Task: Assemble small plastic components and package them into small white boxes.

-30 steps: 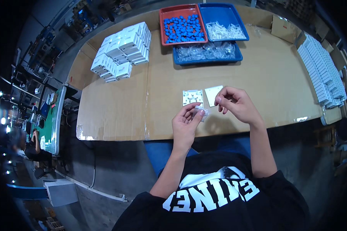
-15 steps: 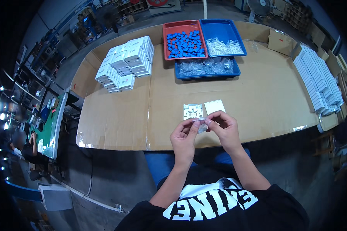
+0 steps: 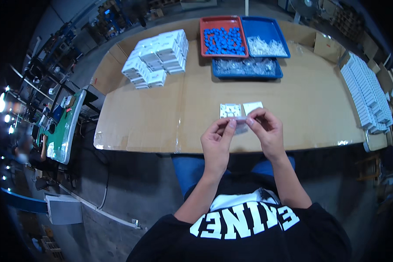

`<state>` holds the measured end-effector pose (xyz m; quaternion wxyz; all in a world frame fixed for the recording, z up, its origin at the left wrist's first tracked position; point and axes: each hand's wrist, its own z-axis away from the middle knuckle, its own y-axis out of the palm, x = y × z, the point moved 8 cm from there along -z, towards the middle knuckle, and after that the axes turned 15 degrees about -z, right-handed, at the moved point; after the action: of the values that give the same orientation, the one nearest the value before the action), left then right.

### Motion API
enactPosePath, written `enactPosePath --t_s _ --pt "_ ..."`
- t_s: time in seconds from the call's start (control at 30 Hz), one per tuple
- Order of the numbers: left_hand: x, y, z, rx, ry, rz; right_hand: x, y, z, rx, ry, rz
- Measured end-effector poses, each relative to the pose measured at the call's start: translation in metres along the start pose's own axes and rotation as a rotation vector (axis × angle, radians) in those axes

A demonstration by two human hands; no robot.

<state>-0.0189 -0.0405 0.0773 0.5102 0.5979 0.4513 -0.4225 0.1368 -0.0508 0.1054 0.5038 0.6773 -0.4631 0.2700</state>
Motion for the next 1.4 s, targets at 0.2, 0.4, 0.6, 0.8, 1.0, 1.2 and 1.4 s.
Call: enactPosePath --t_s 0.2,0.4,0.6,0.8,1.0,1.2,1.4 --pt "-0.024 -0.003 0.009 0.006 0.061 0.071 0.016 0.023 0.0 0.093 -0.052 -0.032" --pt "-0.031 -0.001 0.009 -0.003 0.06 0.111 0.019 0.03 -0.004 0.135 -0.086 -0.017" --pt "-0.027 -0.004 0.0 -0.062 0.067 0.015 -0.002 0.028 -0.008 0.051 -0.022 -0.1" --pt "-0.01 0.003 -0.009 -0.061 0.082 -0.063 -0.014 0.011 -0.014 0.074 -0.082 -0.136" --pt "0.025 0.006 -0.016 -0.024 -0.027 0.074 -0.04 -0.005 -0.014 0.037 0.042 -0.122" --pt "0.042 0.01 -0.019 0.021 -0.15 0.176 -0.049 -0.017 -0.012 -0.014 0.116 -0.133" --pt "0.026 0.006 -0.025 0.076 -0.028 -0.05 -0.052 -0.018 -0.012 0.013 0.16 -0.157"
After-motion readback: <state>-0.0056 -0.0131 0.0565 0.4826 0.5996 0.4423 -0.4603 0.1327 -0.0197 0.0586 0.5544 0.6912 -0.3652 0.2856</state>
